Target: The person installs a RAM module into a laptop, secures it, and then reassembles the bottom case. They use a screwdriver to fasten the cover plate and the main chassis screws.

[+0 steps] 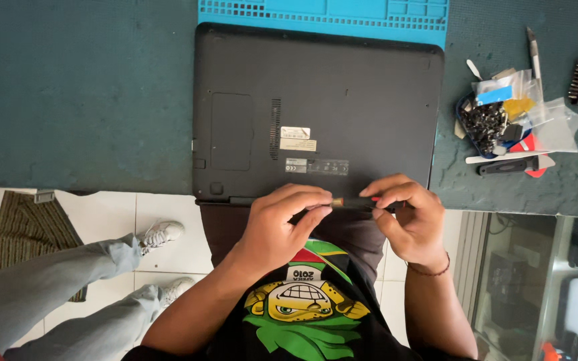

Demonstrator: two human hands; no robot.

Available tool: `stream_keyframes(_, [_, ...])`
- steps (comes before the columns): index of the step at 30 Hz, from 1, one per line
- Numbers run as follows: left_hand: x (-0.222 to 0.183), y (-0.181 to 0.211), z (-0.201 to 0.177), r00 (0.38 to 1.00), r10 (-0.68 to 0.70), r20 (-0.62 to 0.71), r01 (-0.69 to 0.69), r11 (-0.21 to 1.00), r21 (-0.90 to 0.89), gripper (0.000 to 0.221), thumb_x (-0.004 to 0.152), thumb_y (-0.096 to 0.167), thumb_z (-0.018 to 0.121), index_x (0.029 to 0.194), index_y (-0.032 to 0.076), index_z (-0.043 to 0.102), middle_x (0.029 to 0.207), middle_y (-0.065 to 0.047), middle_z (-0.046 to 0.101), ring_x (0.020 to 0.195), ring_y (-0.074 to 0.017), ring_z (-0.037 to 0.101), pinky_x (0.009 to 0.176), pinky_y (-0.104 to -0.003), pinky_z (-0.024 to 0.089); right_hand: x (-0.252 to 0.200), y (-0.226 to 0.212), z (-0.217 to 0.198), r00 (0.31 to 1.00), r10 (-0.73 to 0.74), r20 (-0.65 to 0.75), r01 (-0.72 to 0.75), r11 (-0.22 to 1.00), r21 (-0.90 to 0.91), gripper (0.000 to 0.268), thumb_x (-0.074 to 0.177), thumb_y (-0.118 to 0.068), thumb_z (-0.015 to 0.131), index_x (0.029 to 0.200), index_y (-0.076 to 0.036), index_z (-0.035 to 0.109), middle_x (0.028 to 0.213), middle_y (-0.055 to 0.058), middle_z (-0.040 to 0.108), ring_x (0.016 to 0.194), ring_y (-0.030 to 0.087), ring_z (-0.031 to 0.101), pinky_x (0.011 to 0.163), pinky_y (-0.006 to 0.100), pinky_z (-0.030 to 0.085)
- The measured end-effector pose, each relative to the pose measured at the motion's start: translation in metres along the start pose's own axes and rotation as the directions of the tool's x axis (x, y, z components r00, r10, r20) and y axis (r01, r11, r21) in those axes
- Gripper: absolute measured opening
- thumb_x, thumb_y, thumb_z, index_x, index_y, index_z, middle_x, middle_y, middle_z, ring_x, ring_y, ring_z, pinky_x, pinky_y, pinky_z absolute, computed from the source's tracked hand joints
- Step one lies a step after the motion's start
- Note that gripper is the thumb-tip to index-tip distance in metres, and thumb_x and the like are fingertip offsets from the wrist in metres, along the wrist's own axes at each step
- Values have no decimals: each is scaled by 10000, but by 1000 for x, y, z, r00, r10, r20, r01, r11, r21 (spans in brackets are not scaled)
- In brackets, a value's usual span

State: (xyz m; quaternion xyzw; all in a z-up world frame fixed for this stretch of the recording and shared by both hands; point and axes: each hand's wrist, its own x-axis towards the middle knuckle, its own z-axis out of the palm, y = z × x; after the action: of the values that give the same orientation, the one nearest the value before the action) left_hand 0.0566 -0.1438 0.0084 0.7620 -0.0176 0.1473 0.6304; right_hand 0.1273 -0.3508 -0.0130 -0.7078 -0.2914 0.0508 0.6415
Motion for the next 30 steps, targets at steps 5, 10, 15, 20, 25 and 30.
stream_keyframes(5, [4,-1,0,996,80,24,-81,996,25,48,836,27,667,852,53,704,843,-81,706,745,-274,691,649,-341,569,0,1,-2,1000,11,-1,-11,1000,0,115,720,80,637,752,-15,583,808,180,688,674,228,640,610,292,497])
stream_keyframes(10, [1,-10,4,984,176,10,-176,971,165,99,860,11,632,810,76,688,807,-41,672,723,-234,667,658,-312,558,3,-1,1,1000,15,-17,-16,999,-35,104,708,78,645,749,-1,591,783,178,687,643,228,652,590,291,500])
stream_keyframes(15, [5,-6,5,951,304,58,-308,912,271,104,836,-51,639,827,49,669,794,-78,635,727,-271,668,654,-346,564,2,-1,5,995,31,-90,-32,999,-6,89,712,58,640,732,8,569,736,181,658,641,255,668,587,308,526])
stream_keyframes(20, [6,-10,11,952,304,-25,-294,937,189,117,855,-30,629,818,69,679,803,-57,650,720,-252,677,661,-336,570,-4,4,5,986,66,-151,-51,994,101,89,736,66,632,751,40,549,743,200,635,663,251,666,589,306,551])
stream_keyframes(25, [12,-11,15,945,318,-74,-307,943,129,95,842,-7,654,800,72,689,804,-61,678,711,-254,686,651,-341,576,-10,11,4,975,112,-194,-72,977,199,100,755,80,621,778,57,527,767,218,622,696,248,662,594,298,565])
stream_keyframes(30, [17,-6,13,978,159,-137,-160,987,1,37,811,23,690,792,53,698,773,-55,713,681,-249,704,633,-329,575,-10,11,7,972,119,-203,-69,969,235,127,761,46,649,792,69,527,761,231,608,703,268,662,591,305,569])
